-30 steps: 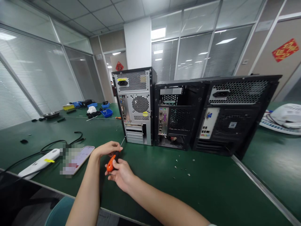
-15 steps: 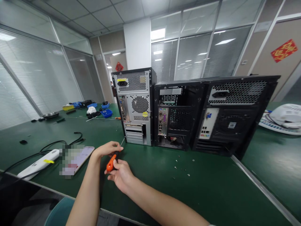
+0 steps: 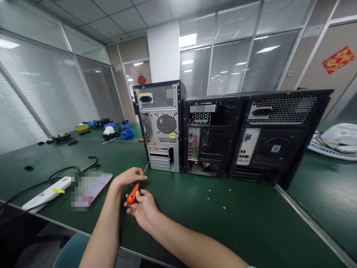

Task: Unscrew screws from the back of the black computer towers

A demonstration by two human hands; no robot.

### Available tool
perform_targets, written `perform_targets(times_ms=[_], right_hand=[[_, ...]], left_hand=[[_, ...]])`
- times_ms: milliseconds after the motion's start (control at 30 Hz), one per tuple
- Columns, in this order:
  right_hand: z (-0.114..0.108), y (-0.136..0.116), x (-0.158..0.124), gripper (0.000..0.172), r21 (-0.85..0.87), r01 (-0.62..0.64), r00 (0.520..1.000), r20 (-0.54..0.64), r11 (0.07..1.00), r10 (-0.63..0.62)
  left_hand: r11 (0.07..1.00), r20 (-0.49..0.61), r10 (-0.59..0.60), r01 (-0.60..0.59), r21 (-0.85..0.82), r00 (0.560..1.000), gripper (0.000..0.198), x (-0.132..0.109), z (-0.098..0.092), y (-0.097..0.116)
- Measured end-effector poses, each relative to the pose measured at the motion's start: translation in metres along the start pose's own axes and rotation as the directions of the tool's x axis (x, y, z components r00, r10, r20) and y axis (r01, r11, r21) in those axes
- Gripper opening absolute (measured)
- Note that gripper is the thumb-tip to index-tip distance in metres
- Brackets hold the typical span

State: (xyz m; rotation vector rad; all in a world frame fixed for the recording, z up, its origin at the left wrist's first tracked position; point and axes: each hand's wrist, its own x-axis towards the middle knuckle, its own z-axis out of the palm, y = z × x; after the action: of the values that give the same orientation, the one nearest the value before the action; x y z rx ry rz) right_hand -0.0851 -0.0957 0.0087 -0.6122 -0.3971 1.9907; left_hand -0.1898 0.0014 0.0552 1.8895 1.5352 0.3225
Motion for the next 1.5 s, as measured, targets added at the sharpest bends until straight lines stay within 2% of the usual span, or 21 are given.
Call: perform_targets(times_ms=[467, 867, 1200, 1500], right_hand=[[0.001, 0.002, -0.003, 0.009, 0.043, -0.011, 1.000, -0.012, 0.999, 0.012], [0.002, 0.004, -0.003, 0.014, 0.085, -0.031, 0.999, -0.037, 0.996, 0.034], [0.001, 0.004, -0.003, 0.018, 0.107, -0.031, 0.999, -0.038, 0.994, 0.036], [0.004, 0.002, -0.004, 0.020, 0.115, -0.043, 0.997, -0.066, 0.992, 0.051]], left_hand=[[0.964, -0.069, 0.045, -0.026, 0.265, 0.997, 0.023, -0.001, 0.000, 0.008], [0.877, -0.130, -0.015, 0.075, 0.474, 0.991, 0.023, -0.005, 0.002, 0.020], [0.824, -0.174, -0.042, 0.132, 0.551, 0.984, 0.030, -0.003, 0.006, 0.024], [0.788, -0.208, -0.074, 0.185, 0.587, 0.975, 0.030, -0.008, 0.010, 0.036]])
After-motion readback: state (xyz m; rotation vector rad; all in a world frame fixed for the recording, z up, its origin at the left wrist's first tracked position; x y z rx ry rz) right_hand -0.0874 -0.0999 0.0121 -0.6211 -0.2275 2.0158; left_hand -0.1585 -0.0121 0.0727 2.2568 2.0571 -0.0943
